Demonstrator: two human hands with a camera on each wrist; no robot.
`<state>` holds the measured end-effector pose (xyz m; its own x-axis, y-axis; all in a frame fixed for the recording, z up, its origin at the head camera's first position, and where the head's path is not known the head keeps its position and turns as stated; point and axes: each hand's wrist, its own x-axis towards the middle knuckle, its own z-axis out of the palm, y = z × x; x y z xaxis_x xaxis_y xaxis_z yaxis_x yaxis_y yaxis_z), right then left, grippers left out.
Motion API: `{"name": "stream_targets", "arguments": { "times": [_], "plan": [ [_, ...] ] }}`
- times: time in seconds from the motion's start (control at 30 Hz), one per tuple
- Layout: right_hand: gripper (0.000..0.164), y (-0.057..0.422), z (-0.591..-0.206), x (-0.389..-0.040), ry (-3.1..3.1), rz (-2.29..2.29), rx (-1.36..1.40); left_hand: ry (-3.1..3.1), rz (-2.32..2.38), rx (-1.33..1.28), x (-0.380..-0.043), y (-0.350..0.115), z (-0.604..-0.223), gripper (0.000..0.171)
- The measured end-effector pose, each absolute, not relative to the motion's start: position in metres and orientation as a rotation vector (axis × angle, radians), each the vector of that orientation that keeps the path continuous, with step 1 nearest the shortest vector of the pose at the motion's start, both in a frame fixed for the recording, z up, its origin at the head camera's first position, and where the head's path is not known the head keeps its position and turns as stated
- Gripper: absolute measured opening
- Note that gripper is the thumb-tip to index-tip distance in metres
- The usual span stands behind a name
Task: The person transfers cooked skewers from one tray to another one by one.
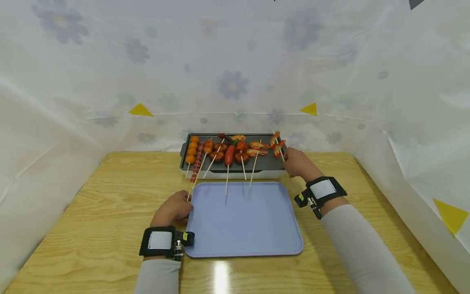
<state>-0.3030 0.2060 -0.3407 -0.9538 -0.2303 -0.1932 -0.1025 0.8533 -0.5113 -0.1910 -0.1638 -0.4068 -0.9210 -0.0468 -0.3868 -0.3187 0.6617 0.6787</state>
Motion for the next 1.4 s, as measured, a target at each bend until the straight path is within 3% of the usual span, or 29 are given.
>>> {"name": "stream_targets", "arguments": {
  "times": [0.63, 1.4],
  "plan": [
    [0.008, 0.218, -0.358, -0.28, 2.951, -0.87, -0.354, 2.533, 1.126, -0.296, -0.191, -0.161, -0.406, 0.035],
    [0.02, 0.219, -0.361, -0.218, 2.972, -0.918, -0.475, 2.546, 1.112, -0.271, -0.191, -0.163, -0.404, 0.036]
  ]
}}
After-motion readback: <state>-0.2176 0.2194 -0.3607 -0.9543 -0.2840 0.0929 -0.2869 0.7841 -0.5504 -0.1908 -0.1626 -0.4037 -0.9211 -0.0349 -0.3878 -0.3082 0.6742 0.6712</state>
